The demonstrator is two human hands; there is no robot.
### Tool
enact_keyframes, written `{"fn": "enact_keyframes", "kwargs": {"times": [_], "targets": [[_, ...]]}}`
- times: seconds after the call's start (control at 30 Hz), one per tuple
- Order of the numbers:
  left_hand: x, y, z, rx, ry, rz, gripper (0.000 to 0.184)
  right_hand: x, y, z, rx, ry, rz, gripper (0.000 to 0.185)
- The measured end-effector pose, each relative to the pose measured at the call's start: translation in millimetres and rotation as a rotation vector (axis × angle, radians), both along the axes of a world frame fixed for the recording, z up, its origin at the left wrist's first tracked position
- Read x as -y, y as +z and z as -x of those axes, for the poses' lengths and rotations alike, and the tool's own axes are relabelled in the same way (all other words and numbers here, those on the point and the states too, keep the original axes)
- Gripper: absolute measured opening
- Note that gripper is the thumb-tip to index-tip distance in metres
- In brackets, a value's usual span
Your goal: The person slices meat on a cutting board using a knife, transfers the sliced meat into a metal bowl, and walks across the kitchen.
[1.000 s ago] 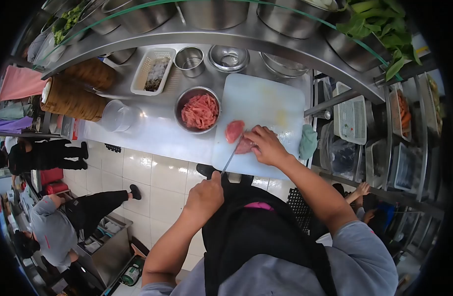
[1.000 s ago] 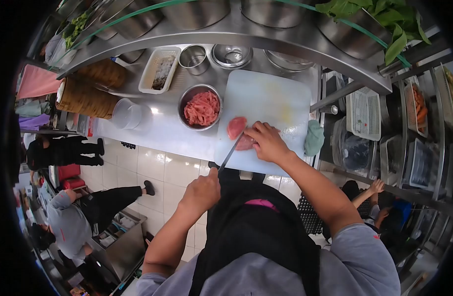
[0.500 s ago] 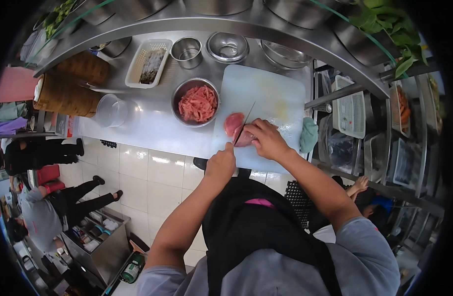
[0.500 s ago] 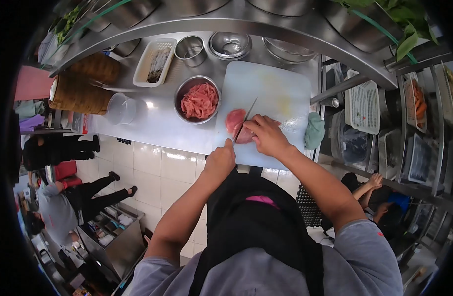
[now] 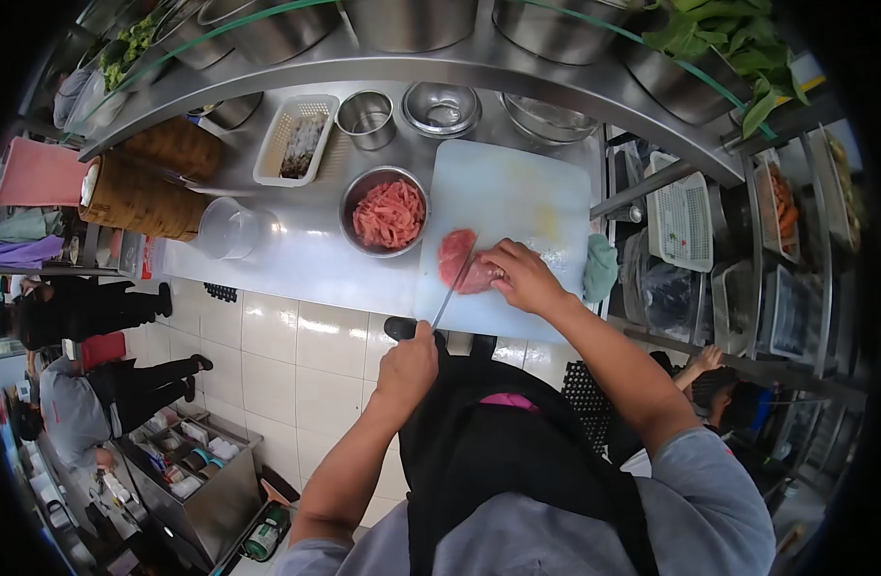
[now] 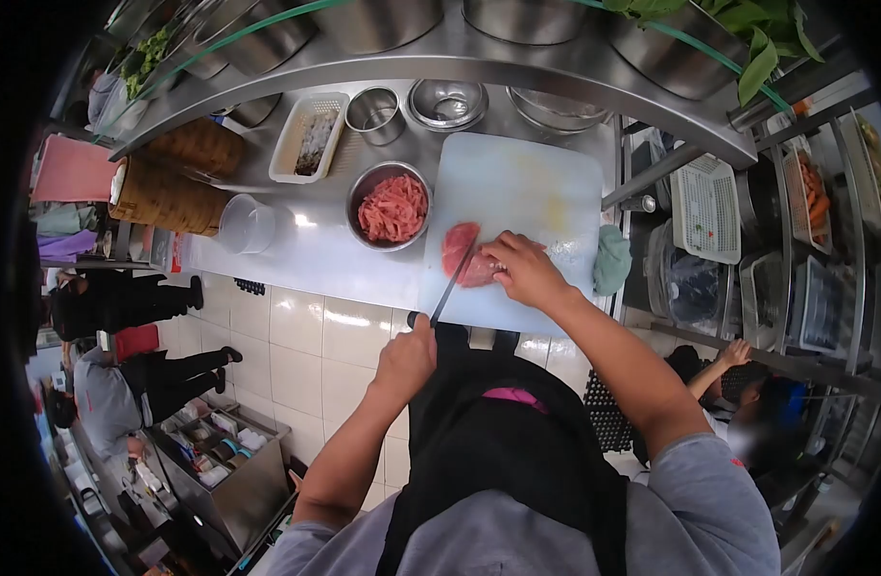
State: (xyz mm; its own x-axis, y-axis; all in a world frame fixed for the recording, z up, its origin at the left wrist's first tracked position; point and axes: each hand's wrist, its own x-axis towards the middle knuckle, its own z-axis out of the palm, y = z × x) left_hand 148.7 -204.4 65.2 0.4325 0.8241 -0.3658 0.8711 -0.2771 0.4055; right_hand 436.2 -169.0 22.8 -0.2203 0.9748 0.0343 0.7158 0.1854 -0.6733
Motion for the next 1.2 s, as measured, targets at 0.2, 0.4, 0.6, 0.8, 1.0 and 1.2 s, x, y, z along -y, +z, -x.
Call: {"fn": "enact_keyframes", "kwargs": {"times": [0.2, 0.4, 0.6, 0.8, 1.0, 1.2], "targets": [[-3, 34, -1, -0.072, -0.093, 0.014, 0.011, -4, 5, 2, 0.062, 0.023, -0.027, 0.051], [-4, 22, -8, 0.029, -0.069, 0.076, 0.022, -2, 4, 3, 0.043, -0.001, 0.015, 0.048], [-34, -35, -52, 0.035, -0.053, 0.000, 0.018, -4, 2, 2, 0.018, 0.001, 0.029, 0.048], [-19, -53, -45, 0.046, -0.017, -0.003, 0.021, -1, -6, 3, 0.013, -0.012, -0.059, 0.050], [18, -26, -13, -0.032, 0.008, 0.119, 0.022, 2, 0, 2, -0.004, -0.007, -0.005, 0.049], [-8, -72, -37, 0.074, -0.006, -0.035, 0.017, 2, -3, -1, 0.003, 0.012, 0.004, 0.048]]}}
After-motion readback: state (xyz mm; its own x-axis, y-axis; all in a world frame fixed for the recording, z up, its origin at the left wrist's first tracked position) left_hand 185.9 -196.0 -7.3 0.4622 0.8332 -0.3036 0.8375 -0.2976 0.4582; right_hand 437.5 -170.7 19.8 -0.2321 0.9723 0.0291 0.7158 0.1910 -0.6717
